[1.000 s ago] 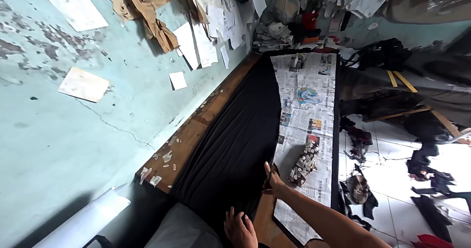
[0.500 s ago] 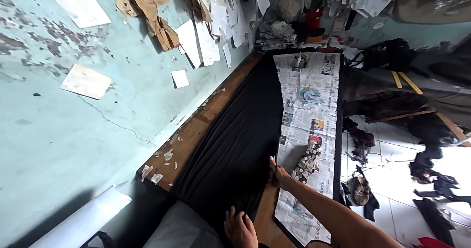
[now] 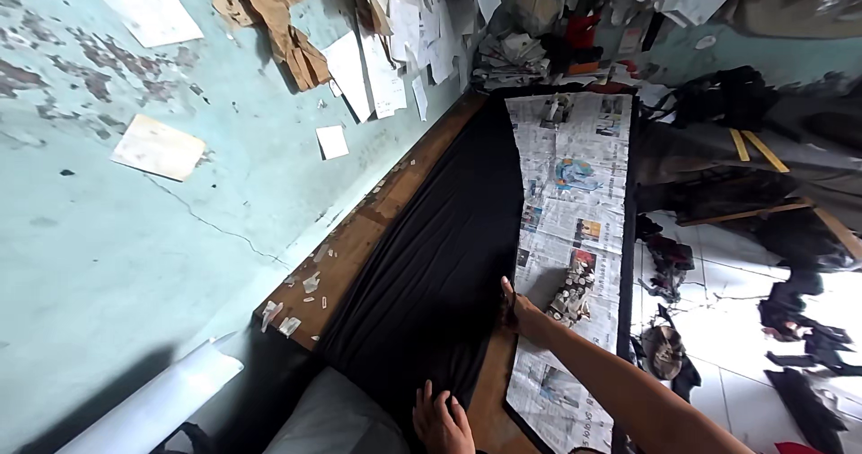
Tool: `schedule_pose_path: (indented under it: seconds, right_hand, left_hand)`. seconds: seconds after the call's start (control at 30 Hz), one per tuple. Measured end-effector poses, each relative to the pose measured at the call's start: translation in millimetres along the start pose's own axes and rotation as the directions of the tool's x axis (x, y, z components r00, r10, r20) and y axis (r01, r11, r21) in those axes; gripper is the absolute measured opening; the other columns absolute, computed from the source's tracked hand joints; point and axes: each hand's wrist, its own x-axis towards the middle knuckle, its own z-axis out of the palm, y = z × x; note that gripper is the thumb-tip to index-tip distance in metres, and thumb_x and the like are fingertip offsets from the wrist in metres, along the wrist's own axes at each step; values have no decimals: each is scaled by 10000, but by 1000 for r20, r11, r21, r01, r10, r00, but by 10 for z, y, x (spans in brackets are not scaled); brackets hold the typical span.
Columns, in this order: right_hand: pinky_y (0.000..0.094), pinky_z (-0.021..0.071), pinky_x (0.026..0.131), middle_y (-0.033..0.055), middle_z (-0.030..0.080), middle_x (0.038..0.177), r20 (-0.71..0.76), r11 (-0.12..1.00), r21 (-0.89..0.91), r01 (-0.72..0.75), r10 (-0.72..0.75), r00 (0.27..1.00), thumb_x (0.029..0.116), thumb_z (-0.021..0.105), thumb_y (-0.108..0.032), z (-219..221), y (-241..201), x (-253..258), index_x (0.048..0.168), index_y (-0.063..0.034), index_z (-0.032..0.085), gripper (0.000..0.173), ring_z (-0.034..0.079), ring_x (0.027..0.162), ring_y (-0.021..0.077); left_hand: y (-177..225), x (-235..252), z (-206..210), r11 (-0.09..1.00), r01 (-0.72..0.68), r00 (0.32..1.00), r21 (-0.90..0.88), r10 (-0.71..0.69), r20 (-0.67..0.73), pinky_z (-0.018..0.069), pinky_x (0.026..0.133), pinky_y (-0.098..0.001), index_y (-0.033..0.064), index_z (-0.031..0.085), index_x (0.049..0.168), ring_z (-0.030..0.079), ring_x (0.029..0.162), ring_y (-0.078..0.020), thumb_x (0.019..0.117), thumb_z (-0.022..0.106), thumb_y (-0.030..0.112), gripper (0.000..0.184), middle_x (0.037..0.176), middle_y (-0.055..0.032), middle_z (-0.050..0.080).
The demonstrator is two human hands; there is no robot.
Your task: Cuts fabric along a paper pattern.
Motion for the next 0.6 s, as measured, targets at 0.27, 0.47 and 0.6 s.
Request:
schedule_pose_path:
  seconds: [0.27,0.47,0.6]
  right_hand:
    - [331,514,545,53,531,734,-69,998,40,53,-51,996,993,492,-657,-81,-103,147,1207,-78,529,618,546,561,167]
    - [384,529,654,71,521,807,-11,999,-31,-25,25,1000,968,379,-762,-119,-375,195,1233,-78,500,744,561,661,202]
    - [370,533,619,48,491,720,-34,1000,25,2,-1,999,971,421,-740,-162,-472,343,1171,-79,501,695,540,596,183]
  left_hand:
    - [-5,-7,11,1000,3,1000,14,-3,9,230,1214,-589,67,717,1055,405,1446,-435,986,431,334,397,1480,-205,539]
    - [5,2,6,1000,-2,1000,4,2,-6,238,1208,-598,55,718,1044,419,1433,-444,979,442,314,384,1465,-211,552]
    - [17,9,-18,1000,8,1000,-5,-8,12,239,1209,-597,50,719,1041,415,1434,-448,971,450,303,376,1464,-216,550]
